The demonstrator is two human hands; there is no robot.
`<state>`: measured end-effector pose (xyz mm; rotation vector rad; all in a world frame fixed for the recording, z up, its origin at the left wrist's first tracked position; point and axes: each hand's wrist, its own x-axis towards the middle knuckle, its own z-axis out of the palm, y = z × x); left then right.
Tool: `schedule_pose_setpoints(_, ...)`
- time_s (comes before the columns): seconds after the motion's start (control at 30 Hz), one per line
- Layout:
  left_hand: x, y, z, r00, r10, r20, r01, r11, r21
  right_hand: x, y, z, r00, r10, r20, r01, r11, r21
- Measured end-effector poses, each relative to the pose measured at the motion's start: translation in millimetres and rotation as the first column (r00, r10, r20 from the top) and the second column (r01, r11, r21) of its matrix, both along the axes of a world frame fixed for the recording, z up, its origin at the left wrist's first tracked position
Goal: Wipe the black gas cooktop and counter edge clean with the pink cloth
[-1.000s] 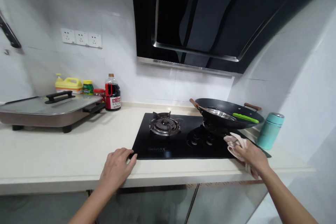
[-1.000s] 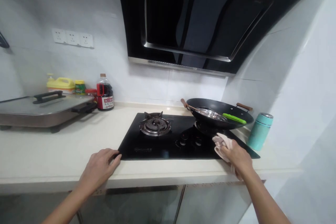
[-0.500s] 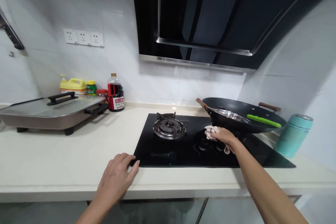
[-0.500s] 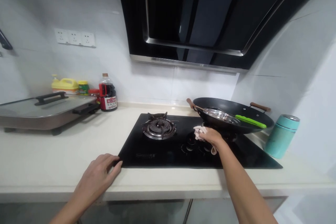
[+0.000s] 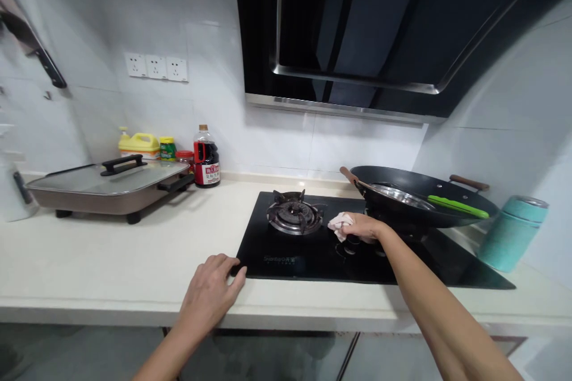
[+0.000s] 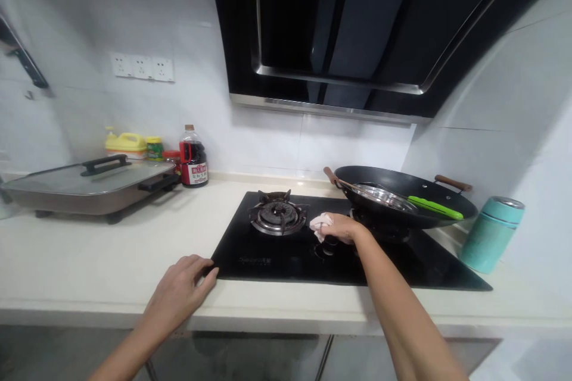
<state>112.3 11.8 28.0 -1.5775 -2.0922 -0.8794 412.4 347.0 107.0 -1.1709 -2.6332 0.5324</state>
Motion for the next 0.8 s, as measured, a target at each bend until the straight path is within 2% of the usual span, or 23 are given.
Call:
schedule_pose_setpoints(0.07,1,0,-0.2,1.000,0.005,-0.004,-0.005,1.000,0.001,-12,-6,4.3,0.996,0.082,0.027,-0.079,0.994,-0.074)
schedule_pose_setpoints(0.13,1,0,-0.2,1.000,0.006,0.000,-0.006,1.000,-0.007,-26,-13,8.9,0.991,0.114,0.071,-0.107,0.991,-0.086)
schedule_pose_setpoints(0.3,3,0,2.0,0.999,0.015,0.031,-0.014,0.999,-0.036,-55,-37,14.1,0.973,0.136,0.189,-0.138,0.990,-0.004)
schedule_pose_setpoints(0.43,5,-1,4.0,0.998,0.023,0.053,-0.021,0.999,-0.038,-61,-70,8.3,0.960,0.215,0.182,-0.224,0.974,0.031)
schedule_pose_setpoints(0.63,5,-2,5.1,0.996,0.023,0.081,-0.020,0.999,-0.032,-59,-132,-10.6,0.940,0.338,0.040,-0.340,0.939,0.056)
schedule_pose_setpoints(0.73,3,-1,5.1,0.997,0.019,0.069,-0.017,0.999,-0.032,-63,-161,-25.8,0.925,0.322,-0.200,-0.323,0.946,0.031)
schedule_pose_setpoints(0.8,1,-1,5.4,0.998,0.015,0.061,-0.014,0.999,-0.032,-68,-177,-37.0,0.877,0.322,-0.356,-0.340,0.940,0.014)
